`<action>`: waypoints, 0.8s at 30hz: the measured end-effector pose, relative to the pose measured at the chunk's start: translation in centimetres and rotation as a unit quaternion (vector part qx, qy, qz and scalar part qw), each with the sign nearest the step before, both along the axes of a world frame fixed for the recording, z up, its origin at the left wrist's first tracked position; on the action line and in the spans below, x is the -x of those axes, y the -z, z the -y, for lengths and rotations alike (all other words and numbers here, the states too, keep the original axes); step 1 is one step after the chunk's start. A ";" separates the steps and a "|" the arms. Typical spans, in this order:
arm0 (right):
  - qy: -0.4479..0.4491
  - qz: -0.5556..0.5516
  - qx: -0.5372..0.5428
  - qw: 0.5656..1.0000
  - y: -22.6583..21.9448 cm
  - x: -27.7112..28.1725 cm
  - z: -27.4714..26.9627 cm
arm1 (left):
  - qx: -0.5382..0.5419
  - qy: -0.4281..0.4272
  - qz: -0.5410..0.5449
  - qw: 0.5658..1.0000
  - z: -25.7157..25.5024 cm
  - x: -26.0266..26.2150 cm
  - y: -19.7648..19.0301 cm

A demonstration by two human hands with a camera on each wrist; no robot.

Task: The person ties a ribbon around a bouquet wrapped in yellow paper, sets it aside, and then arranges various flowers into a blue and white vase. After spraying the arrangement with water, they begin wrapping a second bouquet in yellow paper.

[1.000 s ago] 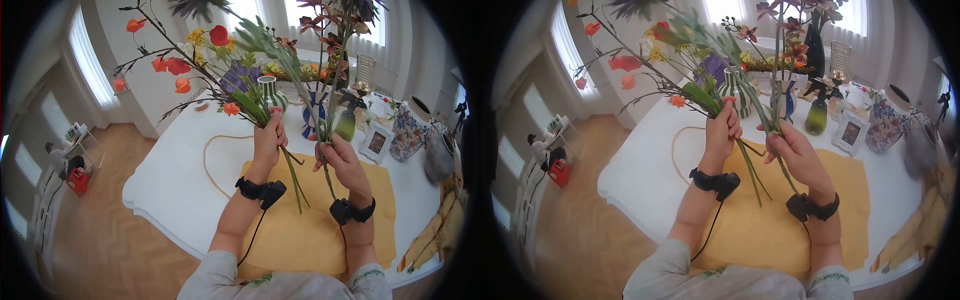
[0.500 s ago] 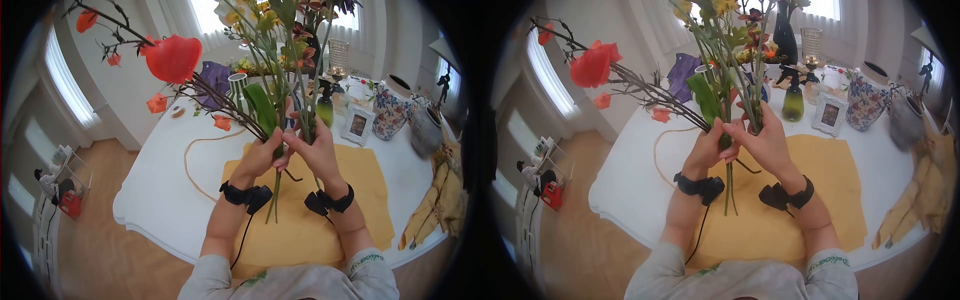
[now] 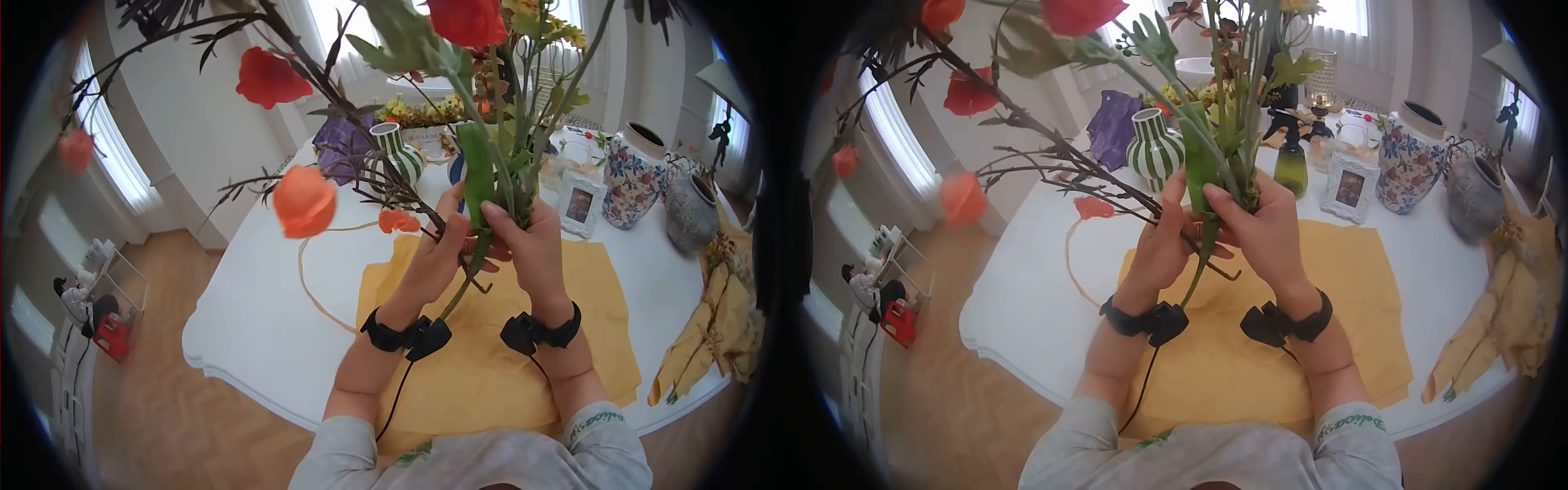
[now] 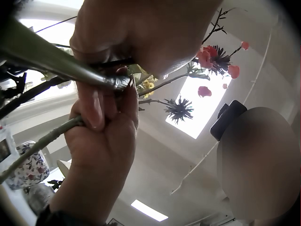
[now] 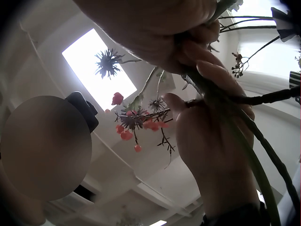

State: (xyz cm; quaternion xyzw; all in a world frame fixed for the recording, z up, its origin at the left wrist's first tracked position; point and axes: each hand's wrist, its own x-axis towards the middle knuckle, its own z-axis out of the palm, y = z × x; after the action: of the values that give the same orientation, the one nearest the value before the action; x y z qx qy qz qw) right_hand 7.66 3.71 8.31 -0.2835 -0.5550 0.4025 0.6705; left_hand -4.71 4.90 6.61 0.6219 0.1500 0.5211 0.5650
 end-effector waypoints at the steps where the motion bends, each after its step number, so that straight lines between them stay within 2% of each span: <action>1: -0.015 -0.027 0.012 0.999 -0.3 -0.3 0.6 | -0.001 -0.036 -0.037 0.999 0.1 0.5 -0.4; 2: -0.016 -0.023 0.013 1.000 -0.4 -0.5 0.7 | -0.002 -0.073 -0.073 0.995 0.0 1.0 -0.8; 3: 0.018 -0.025 -0.007 0.999 -0.5 -0.9 0.7 | 0.006 -0.065 -0.066 0.996 -0.2 1.5 -1.0; 4: 0.052 -0.025 -0.028 0.998 -0.5 -1.5 0.7 | -0.004 -0.099 -0.057 0.993 -0.4 1.8 -0.9; 5: 0.076 -0.022 0.005 0.997 -0.6 -2.3 0.9 | -0.016 -0.125 -0.061 0.990 -0.9 2.4 -0.9; 7: 0.101 -0.076 -0.059 0.990 -1.0 -3.1 1.4 | -0.033 -0.196 -0.021 0.980 -1.6 3.2 -1.0; 10: 0.099 -0.106 -0.093 0.985 -1.1 -5.5 1.7 | -0.026 -0.201 0.038 0.979 -2.9 4.4 -0.9; 11: 0.122 -0.125 -0.099 0.980 -1.2 -5.9 1.6 | -0.025 -0.203 0.041 0.978 -3.1 4.6 -0.8; 12: 0.120 -0.123 -0.099 0.980 -1.3 -6.5 1.3 | -0.014 -0.157 0.057 0.986 -3.3 4.8 -0.8; 13: 0.165 -0.137 -0.092 0.972 -1.3 -7.2 1.0 | -0.003 -0.112 0.072 0.991 -3.5 5.0 -0.9; 15: 0.257 -0.179 -0.080 0.946 -1.6 -8.0 0.3 | 0.020 -0.106 0.078 0.991 -3.9 5.5 -1.2; 18: 0.235 -0.180 -0.085 0.952 -1.2 -10.6 0.4 | 0.061 -0.102 0.067 0.991 -5.0 7.2 -1.9; 20: 0.193 -0.190 -0.090 0.958 -1.5 -11.2 0.7 | 0.133 -0.026 0.157 0.978 -5.5 8.4 -3.0; 22: 0.193 -0.196 -0.075 0.959 -1.6 -11.8 0.8 | 0.132 -0.070 0.146 0.978 -6.6 8.5 -3.3; 24: 0.192 -0.194 -0.075 0.959 -1.5 -12.0 0.7 | 0.035 -0.212 0.128 0.968 -8.0 8.2 -3.4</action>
State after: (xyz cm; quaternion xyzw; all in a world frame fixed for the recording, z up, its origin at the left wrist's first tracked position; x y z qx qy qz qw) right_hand 19.67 2.97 9.77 -0.2501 -0.3776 0.2711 0.8494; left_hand -12.88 12.90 10.06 0.4835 0.2230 0.6990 0.4774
